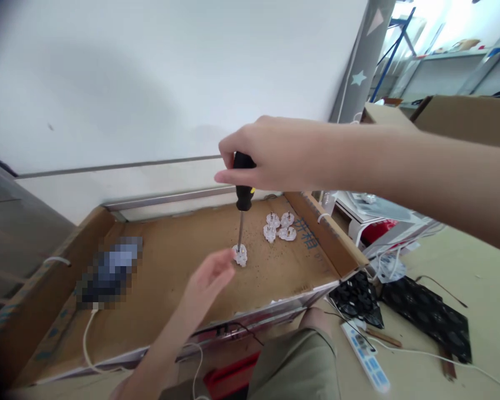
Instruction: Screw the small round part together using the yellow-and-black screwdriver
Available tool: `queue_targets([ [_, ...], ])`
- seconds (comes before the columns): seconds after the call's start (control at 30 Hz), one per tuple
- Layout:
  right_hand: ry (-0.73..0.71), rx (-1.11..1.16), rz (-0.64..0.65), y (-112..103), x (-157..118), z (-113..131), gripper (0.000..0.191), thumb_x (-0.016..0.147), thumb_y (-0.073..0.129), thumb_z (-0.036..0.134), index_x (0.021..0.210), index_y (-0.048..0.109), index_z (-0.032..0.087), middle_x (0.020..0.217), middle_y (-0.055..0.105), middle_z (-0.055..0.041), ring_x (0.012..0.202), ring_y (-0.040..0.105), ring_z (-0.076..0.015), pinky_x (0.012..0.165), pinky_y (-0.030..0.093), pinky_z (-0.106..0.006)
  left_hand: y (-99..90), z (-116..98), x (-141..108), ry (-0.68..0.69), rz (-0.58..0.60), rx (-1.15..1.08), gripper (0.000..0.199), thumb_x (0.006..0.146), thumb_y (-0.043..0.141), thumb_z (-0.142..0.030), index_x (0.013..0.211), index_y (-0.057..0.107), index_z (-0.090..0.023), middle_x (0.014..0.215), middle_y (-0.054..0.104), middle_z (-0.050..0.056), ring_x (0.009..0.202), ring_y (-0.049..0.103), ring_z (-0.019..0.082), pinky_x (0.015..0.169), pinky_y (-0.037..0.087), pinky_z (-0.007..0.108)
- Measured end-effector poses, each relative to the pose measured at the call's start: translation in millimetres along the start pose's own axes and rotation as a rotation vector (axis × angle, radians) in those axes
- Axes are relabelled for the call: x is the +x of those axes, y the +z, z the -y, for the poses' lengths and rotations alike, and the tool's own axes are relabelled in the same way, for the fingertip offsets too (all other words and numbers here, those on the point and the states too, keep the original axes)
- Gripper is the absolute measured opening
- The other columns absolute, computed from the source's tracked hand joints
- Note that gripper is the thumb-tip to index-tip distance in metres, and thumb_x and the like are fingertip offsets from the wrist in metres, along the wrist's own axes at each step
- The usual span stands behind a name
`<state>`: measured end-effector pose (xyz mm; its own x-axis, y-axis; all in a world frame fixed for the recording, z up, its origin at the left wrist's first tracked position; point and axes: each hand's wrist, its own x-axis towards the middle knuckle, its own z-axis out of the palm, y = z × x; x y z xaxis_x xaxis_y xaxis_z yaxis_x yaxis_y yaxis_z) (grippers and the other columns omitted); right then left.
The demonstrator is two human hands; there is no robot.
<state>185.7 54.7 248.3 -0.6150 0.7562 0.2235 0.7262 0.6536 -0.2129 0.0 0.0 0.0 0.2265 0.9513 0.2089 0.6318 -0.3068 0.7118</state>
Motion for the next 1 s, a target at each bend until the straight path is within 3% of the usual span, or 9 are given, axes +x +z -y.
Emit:
queue_targets([
  [0.13,0.051,-0.156,0.003,0,-8,5,0.03,0.074,0.06,0.026,0.103,0.055,0.032,0.101,0.053,-0.0015,0.05,0.044,-0.0061,0.048,0.036,-0.028,-1.2,12,47,0.007,-0.058,0.127,0.047,0.074,0.066,-0.045,0.114,0.054,-0.024,0.112,0.06,0.006,0.105,0.052,0.027,0.087,0.044,0.043],
  [0.23,0.019,-0.231,0.013,1,-13,7,0.02,0.076,0.058,0.039,0.094,0.057,0.032,0.097,0.053,-0.0005,0.051,0.046,-0.0071,0.049,0.038,-0.029,10.4,26,65,0.11,0.03,0.226,0.033,0.075,0.064,-0.043,0.1,0.059,-0.022,0.099,0.063,0.005,0.093,0.056,0.025,0.082,0.044,0.04],
  [0.4,0.07,-0.227,0.043,-1,-12,11,0.033,0.076,0.056,0.029,0.106,0.047,0.037,0.104,0.051,0.0026,0.047,0.042,-0.0054,0.049,0.039,-0.029,20.6,40,65,0.217,0.034,0.191,0.03,0.077,0.062,-0.037,0.103,0.057,-0.022,0.099,0.063,0.003,0.092,0.055,0.022,0.082,0.043,0.036],
  [0.53,0.047,-0.342,0.083,-5,0,15,0.013,0.077,0.057,0.034,0.089,0.054,0.033,0.094,0.055,0.002,0.061,0.049,-0.0116,0.054,0.036,-0.03,17.2,40,66,0.247,0.061,0.186,0.03,0.077,0.062,-0.034,0.104,0.057,-0.023,0.101,0.064,0.002,0.093,0.055,0.022,0.082,0.042,0.037],
  [0.6,0.059,-0.257,0.105,-5,3,18,0.024,0.075,0.058,0.026,0.097,0.055,0.036,0.102,0.053,0.0025,0.059,0.05,-0.0092,0.053,0.038,-0.028,14.9,39,68,0.239,0.072,0.179,0.031,0.077,0.063,-0.035,0.105,0.057,-0.024,0.1,0.064,0.002,0.092,0.055,0.022,0.082,0.042,0.037],
  [0.7,0.087,-0.378,0.084,-3,2,22,0.048,0.075,0.06,0.046,0.119,0.043,0.04,0.105,0.053,0.0005,0.048,0.042,-0.0066,0.05,0.036,-0.031,12.0,40,71,0.237,0.041,0.174,0.039,0.073,0.066,-0.036,0.108,0.056,-0.025,0.109,0.061,0.003,0.1,0.053,0.023,0.087,0.04,0.038],
  [0.8,0.053,-0.637,0.055,-3,0,23,0.047,0.081,0.041,0.059,0.123,0.04,0.036,0.095,0.055,-0.002,0.043,0.034,-0.0078,0.045,0.029,-0.032,11.0,41,72,0.239,-0.004,0.182,0.043,0.072,0.068,-0.038,0.11,0.055,-0.026,0.115,0.059,0.003,0.106,0.051,0.024,0.092,0.036,0.039],
  [0.9,0.085,-0.496,0.074,-5,-1,24,0.046,0.078,0.052,0.037,0.122,0.038,0.038,0.105,0.053,-0.0002,0.047,0.041,-0.0074,0.048,0.035,-0.031,12.5,43,69,0.233,0.02,0.185,0.033,0.073,0.067,-0.038,0.102,0.058,-0.025,0.104,0.063,0.001,0.098,0.055,0.023,0.088,0.038,0.037],
  [1.0,0.164,-0.373,0.117,-6,0,26,0.033,0.071,0.062,0.039,0.103,0.053,0.038,0.093,0.058,0.0023,0.051,0.048,-0.0092,0.048,0.039,-0.03,13.5,44,65,0.242,0.028,0.172,0.028,0.075,0.066,-0.037,0.099,0.059,-0.024,0.1,0.064,0.0,0.094,0.056,0.021,0.085,0.04,0.036],
])
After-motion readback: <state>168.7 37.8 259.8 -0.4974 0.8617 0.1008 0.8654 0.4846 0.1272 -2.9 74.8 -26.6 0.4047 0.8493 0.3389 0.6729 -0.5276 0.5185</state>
